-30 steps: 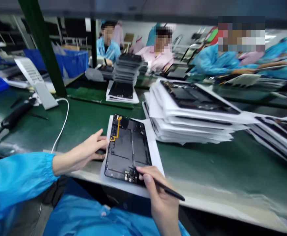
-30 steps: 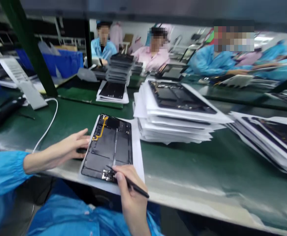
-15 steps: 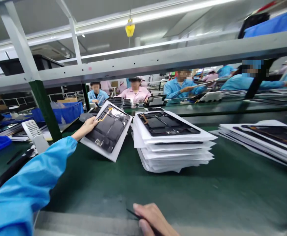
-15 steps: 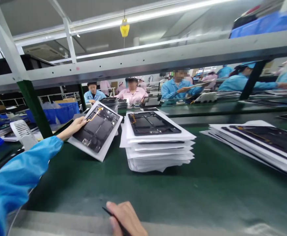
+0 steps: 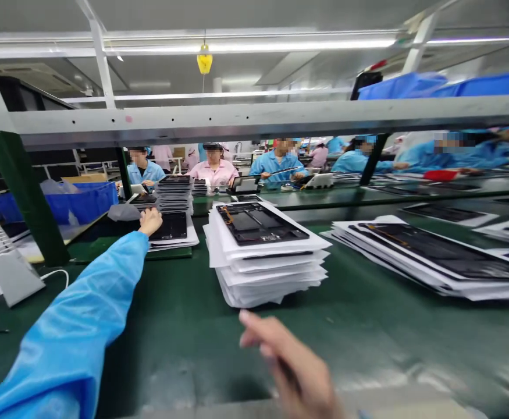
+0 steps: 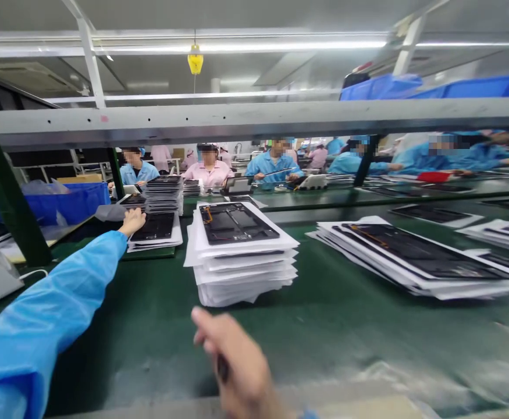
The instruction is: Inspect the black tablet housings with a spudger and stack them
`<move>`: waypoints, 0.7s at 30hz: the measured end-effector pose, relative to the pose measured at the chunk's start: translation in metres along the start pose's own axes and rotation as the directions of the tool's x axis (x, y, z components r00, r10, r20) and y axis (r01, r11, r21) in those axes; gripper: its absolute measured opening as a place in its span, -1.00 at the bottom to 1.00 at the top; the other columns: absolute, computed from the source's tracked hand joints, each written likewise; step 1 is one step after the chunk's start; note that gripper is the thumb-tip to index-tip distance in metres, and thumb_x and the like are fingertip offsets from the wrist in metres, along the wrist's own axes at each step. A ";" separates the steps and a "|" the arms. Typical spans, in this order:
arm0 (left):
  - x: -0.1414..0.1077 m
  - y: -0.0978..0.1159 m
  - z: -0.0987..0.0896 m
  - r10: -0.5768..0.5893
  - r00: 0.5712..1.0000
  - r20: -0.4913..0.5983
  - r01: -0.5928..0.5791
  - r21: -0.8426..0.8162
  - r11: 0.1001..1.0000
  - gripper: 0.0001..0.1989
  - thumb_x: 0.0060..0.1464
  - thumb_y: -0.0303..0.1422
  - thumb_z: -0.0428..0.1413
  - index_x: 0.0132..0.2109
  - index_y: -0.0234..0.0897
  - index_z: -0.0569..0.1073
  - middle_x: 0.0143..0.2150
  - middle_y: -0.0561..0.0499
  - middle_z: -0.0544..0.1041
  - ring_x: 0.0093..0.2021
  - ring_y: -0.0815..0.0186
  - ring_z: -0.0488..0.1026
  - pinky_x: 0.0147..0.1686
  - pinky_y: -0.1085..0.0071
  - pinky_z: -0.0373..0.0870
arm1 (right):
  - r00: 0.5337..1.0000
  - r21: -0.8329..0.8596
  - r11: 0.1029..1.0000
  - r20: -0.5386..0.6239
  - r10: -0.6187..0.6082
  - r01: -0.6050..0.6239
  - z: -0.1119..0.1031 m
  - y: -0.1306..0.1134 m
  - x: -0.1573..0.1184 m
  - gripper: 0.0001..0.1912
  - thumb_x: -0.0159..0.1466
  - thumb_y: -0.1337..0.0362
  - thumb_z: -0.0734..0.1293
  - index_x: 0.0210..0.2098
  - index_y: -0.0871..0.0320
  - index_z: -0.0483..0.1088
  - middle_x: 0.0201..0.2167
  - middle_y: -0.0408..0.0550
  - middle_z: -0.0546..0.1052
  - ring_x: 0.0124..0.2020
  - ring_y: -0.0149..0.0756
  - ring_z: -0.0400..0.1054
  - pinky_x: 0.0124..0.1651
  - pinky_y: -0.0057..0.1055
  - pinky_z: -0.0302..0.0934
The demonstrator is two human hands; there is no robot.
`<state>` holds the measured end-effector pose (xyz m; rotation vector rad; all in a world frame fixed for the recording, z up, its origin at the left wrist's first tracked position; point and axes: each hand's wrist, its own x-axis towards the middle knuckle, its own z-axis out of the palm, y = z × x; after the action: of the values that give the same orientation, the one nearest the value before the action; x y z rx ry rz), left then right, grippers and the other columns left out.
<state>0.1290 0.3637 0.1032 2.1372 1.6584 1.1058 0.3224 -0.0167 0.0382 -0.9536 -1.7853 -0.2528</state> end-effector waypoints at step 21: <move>-0.097 0.159 -0.008 0.345 0.753 0.561 0.251 -0.728 0.638 -0.60 0.29 -0.05 0.09 -0.22 -0.36 0.47 -0.34 -0.15 0.62 -0.43 0.29 0.56 -0.34 0.39 0.55 | 0.988 -0.318 0.942 0.140 -0.061 0.104 -0.028 0.107 0.146 -0.76 0.28 0.50 0.19 -0.34 0.12 0.43 -0.35 -0.04 0.46 -0.28 -0.24 0.36 -0.22 -0.36 0.23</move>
<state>0.2331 0.2200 0.1611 1.6497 0.5878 0.7025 0.3974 0.1081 0.1485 -1.1487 -1.9413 -0.5650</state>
